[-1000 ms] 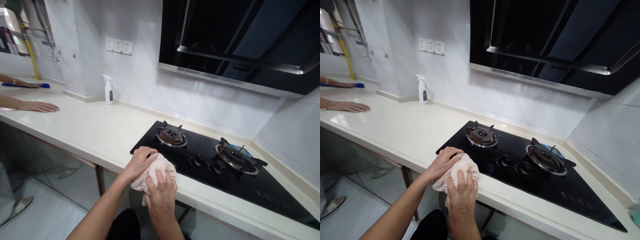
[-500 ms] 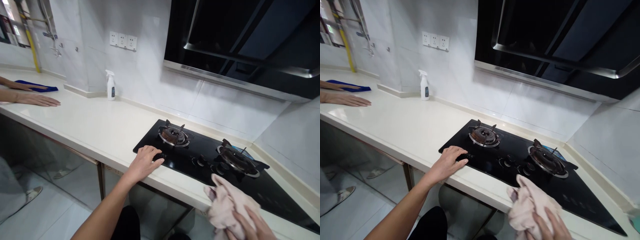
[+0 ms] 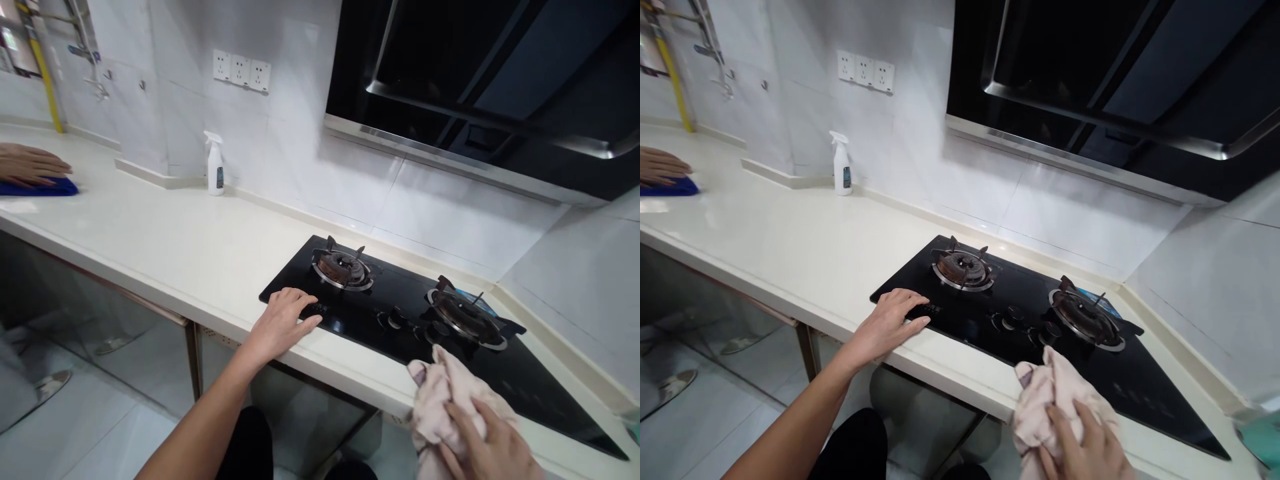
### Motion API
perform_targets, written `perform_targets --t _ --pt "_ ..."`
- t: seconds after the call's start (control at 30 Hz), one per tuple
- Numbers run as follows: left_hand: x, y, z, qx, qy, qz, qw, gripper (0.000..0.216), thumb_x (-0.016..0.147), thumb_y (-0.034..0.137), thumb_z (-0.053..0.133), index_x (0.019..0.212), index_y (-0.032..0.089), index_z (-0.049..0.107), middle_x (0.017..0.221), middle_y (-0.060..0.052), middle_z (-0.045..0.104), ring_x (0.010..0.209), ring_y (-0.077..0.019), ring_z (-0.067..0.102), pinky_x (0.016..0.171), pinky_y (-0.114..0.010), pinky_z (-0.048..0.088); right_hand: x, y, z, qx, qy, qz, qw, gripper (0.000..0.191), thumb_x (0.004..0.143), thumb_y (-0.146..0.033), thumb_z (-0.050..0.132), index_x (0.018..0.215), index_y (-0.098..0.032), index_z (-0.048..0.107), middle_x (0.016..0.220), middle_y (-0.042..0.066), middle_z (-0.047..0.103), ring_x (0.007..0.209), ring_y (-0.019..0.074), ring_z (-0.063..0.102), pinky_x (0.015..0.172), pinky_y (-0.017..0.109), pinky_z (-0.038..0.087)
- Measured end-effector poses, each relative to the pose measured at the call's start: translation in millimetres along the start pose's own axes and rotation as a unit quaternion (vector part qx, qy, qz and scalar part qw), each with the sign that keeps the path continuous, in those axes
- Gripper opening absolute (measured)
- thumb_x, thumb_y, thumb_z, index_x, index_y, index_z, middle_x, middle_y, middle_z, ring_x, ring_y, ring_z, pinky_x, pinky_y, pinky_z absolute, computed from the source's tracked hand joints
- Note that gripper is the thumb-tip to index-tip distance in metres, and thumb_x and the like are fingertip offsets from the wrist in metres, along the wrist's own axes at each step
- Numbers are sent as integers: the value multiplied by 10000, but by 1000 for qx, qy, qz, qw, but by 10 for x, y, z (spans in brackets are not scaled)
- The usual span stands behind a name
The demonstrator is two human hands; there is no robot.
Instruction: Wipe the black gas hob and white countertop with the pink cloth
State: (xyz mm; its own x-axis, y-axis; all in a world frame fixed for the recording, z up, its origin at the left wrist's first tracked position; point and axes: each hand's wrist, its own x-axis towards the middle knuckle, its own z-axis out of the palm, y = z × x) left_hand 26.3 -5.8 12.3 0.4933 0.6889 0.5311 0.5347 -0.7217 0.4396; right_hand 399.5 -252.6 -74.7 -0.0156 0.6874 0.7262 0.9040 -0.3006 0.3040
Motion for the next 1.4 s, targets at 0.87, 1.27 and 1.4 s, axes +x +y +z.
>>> perform_targets --t 0.87,1.27,1.4 --pt "28 29 -1 35 19 -4 999 277 958 377 644 1170 209 704 1235 -100 684 1209 -293 592 1043 -493 435 931 -832 -207 330 -43 19 943 392 1029 -479 434 1337 -307 605 1474 92 534 1354 286 521 1100 519 421" --pt "-148 1381 862 59 -68 143 986 708 755 625 787 1328 252 602 1418 -125 550 1293 -399 457 1114 -635 334 752 -123 493 189 -202 108 955 649 998 -623 225 1444 -311 578 1571 77 496 1484 298 411 1195 657 278" --pt "-136 1764 1256 119 -79 175 974 609 813 587 736 1294 235 613 1310 -154 565 1201 -390 482 1026 -603 364 707 -10 520 216 -201 99 950 622 1012 -504 174 1437 -301 581 1574 69 495 1469 273 438 1203 631 290"
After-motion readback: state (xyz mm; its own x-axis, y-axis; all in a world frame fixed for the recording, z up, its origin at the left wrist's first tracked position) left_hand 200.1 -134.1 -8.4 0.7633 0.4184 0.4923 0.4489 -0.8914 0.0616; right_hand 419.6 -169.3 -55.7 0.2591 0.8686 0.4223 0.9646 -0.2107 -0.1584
